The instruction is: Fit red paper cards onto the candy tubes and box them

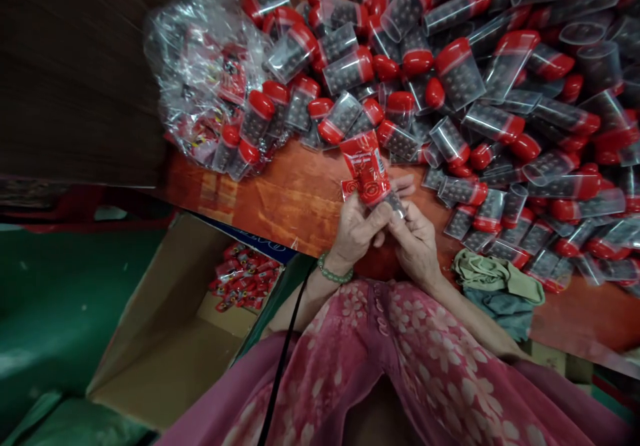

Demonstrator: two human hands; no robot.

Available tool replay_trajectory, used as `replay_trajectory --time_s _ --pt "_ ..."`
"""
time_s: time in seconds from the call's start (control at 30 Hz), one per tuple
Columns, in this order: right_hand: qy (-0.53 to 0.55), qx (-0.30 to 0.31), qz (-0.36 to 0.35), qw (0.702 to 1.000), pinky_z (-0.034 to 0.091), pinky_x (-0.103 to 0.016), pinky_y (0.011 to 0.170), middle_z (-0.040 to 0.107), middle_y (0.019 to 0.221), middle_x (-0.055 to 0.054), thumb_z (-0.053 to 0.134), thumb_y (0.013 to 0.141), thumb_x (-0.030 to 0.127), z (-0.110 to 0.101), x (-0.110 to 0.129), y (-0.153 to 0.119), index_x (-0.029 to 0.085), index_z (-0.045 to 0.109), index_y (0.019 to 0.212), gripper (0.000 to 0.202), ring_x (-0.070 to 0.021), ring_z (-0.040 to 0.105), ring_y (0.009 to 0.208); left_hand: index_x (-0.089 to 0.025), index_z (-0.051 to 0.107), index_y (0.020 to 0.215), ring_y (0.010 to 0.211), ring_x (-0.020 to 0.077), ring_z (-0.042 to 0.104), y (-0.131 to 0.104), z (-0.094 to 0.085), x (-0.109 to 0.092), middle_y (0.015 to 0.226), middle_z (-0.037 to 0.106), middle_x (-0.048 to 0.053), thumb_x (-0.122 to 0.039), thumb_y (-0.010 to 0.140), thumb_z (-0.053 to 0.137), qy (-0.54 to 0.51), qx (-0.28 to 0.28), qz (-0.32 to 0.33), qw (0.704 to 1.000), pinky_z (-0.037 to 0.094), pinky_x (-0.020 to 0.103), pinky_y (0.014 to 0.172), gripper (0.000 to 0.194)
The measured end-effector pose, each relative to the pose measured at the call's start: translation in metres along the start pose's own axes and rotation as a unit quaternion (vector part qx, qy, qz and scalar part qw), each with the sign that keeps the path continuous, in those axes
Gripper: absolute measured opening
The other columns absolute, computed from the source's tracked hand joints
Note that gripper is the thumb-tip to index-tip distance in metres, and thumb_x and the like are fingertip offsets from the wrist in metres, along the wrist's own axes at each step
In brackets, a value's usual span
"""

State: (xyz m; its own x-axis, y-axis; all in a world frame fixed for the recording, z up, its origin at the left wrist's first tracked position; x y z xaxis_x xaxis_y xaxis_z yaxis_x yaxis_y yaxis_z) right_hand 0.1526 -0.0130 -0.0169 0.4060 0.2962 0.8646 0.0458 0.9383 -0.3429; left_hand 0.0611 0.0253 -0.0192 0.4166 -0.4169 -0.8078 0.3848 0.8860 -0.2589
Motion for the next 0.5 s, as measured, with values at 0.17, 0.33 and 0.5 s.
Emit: replay_trajectory --time_s 0.17,0.33,0.5 --pt "0.008 0.008 0.008 1.000 0.049 -0.022 0.055 0.071 0.070 0.004 0.072 0.089 0.052 -0.002 0.004 0.001 0.022 0.061 0.088 0.032 -0.0094 0.064 0.052 -0.021 0.067 0.123 0.047 0.0069 0.054 0.004 -0.013 -0.011 0.120 0.077 0.013 -0.076 0.082 0.064 -0.037 -0.026 0.008 0.999 0.044 0.020 0.037 0.069" --pt "-0.003 -0.016 0.019 1.000 0.051 -0.024 0.058 0.072 0.070 0.004 0.073 0.087 0.053 -0.001 -0.002 0.002 0.022 0.060 0.087 0.033 -0.0102 0.063 0.052 -0.022 0.072 0.116 0.043 0.0064 0.047 0.004 -0.010 -0.006 0.106 0.081 0.011 -0.078 0.084 0.060 -0.010 -0.069 -0.025 0.997 0.040 0.022 0.037 0.066" --pt "-0.009 -0.055 0.019 0.998 0.053 -0.025 0.060 0.071 0.070 0.004 0.071 0.087 0.057 0.000 -0.006 0.002 0.023 0.058 0.084 0.037 -0.0098 0.060 0.053 -0.022 0.075 0.108 0.043 0.0067 0.045 0.002 -0.008 0.001 0.094 0.081 0.008 -0.079 0.082 0.061 -0.029 -0.118 -0.034 0.992 0.033 0.022 0.035 0.064"
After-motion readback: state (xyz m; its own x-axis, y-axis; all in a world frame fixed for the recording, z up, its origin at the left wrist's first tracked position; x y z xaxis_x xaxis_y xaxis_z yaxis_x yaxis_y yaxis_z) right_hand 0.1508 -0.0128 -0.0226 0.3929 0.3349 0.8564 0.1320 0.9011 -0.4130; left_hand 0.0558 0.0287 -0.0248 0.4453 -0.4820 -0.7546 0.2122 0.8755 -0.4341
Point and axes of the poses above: each hand's wrist, its own y-axis towards the middle knuckle, its own z-axis out of the palm, x = y × z, the point moved 3 cm from there along y, towards the middle knuckle
